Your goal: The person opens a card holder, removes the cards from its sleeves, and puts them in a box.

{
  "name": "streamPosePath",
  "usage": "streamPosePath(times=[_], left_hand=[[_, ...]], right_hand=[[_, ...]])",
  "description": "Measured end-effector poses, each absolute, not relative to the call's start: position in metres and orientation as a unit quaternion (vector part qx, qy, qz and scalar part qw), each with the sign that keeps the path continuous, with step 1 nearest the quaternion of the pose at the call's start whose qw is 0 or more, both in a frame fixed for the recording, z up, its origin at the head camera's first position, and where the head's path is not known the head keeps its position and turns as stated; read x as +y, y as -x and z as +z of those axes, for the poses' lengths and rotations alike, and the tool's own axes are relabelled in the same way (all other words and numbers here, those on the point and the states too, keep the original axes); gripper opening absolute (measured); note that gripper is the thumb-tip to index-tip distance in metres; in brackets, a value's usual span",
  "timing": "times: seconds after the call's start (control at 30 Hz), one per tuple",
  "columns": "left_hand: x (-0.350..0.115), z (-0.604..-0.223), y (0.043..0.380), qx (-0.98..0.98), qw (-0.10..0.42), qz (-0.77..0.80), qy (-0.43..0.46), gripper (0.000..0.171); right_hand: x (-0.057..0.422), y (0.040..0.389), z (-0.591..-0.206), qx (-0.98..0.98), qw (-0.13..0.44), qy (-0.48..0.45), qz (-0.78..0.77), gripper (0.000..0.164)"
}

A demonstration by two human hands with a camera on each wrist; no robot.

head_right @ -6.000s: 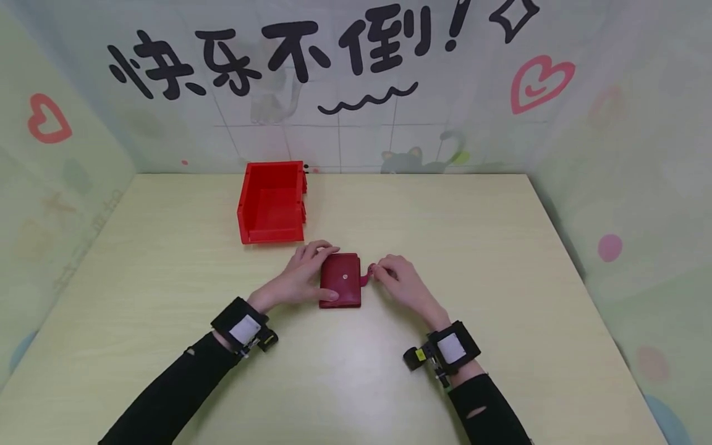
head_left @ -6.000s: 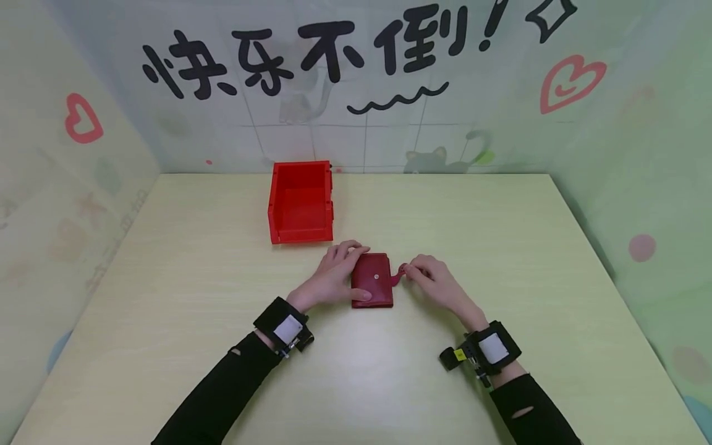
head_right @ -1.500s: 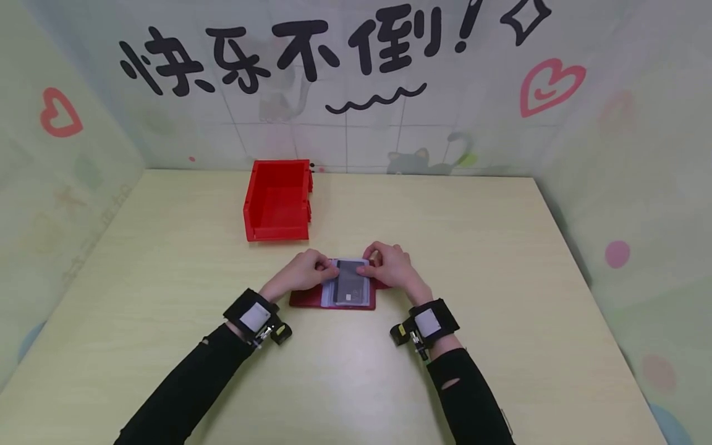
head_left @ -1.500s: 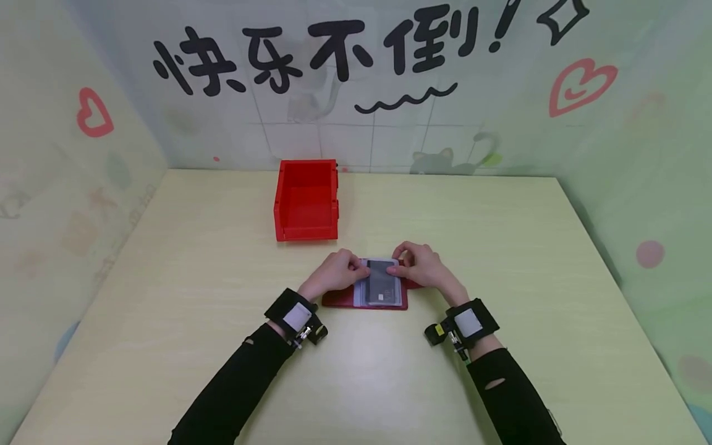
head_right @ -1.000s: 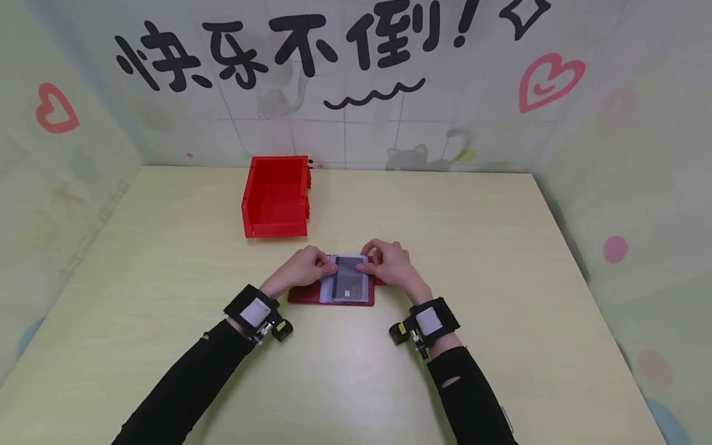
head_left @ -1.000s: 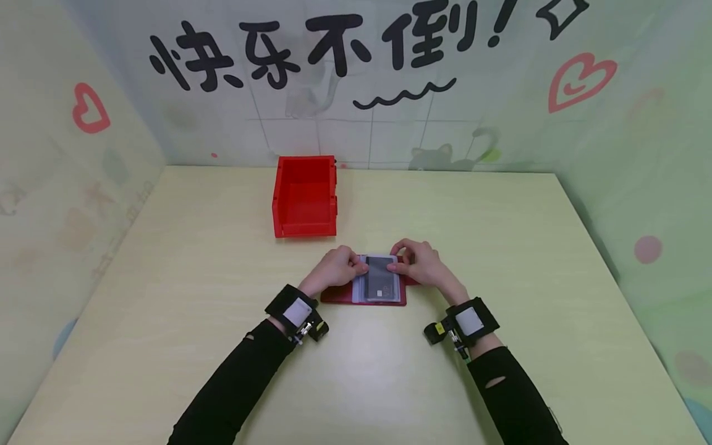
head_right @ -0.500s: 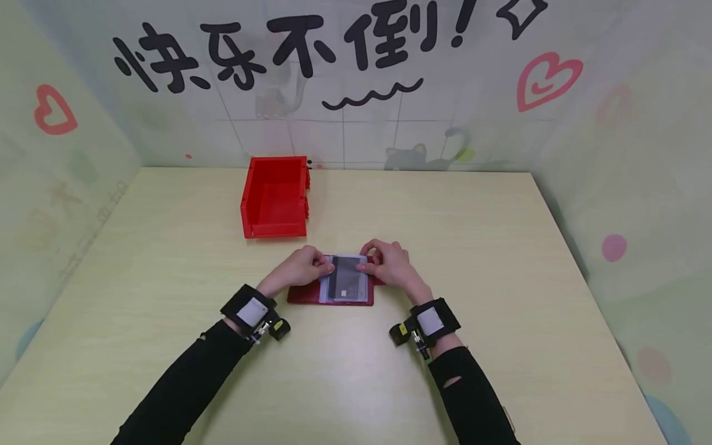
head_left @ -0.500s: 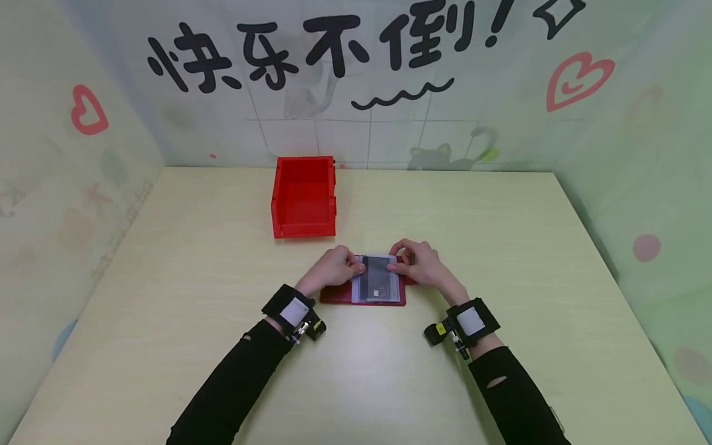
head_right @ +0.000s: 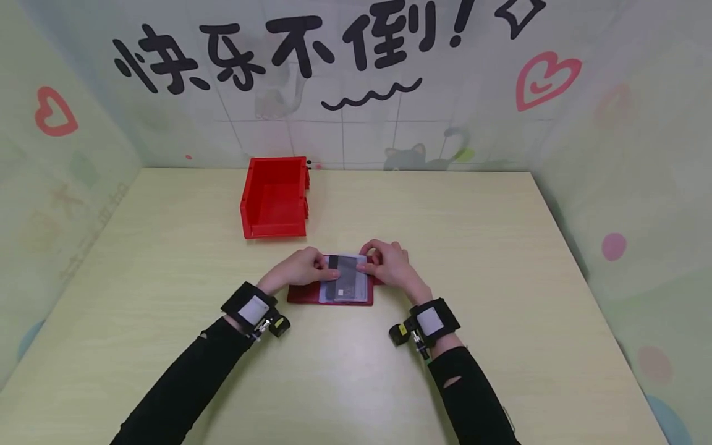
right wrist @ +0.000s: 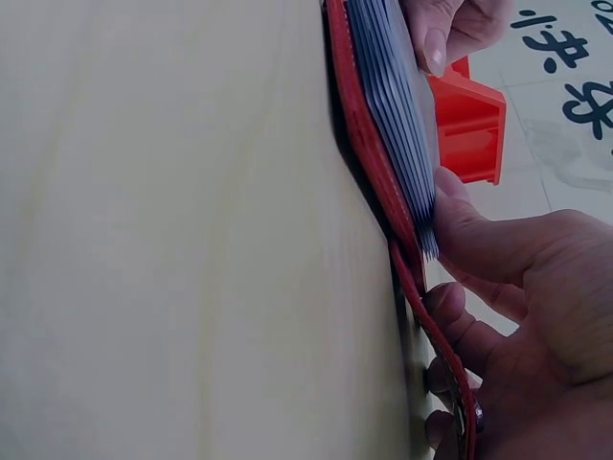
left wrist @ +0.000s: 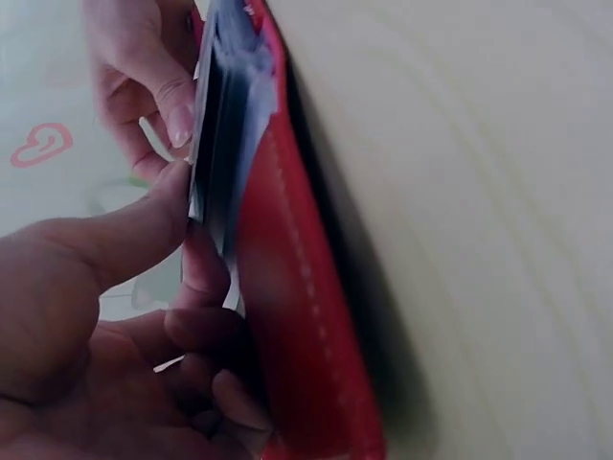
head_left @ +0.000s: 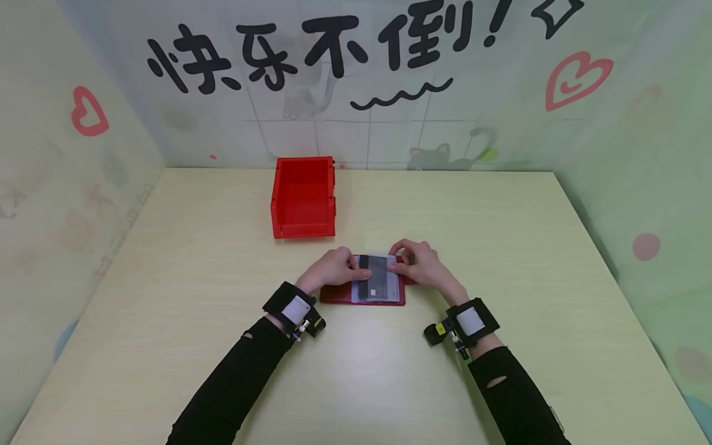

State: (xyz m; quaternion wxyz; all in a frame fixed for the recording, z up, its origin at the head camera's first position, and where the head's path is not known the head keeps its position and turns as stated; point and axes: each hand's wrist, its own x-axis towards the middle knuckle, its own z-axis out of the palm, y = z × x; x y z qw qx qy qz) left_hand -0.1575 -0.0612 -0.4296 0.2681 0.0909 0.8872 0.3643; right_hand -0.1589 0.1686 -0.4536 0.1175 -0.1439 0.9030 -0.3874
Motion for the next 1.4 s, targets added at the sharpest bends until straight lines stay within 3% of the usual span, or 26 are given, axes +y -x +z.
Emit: streamPosePath(times=[0.3, 0.5, 0.87, 1.4], left_hand=[[-0.069, -0.428, 0.160, 0.882, 0.284, 0.363, -0.093, 0.030], [-0.074, -0.430, 0.156, 0.871, 0.274, 0.399, -0.082, 0.019], [-0.077, -0.436, 0.150, 0.868, 0.209, 0.442, -0.089, 0.028], [-0.091, -0.436, 0.149, 0.876, 0.132, 0.462, -0.051, 0.029]], right_hand=[[0.168, 0.159, -0.454, 0.907, 0.108, 0.148, -0.380, 0.025], [0.167, 0.158, -0.454, 0.906, 0.109, 0.142, -0.383, 0.026], [0.169, 0.157, -0.454, 0.898, 0.110, 0.148, -0.399, 0.026], [0.171, 0.155, -0.456, 0.889, 0.089, 0.167, -0.417, 0.024]])
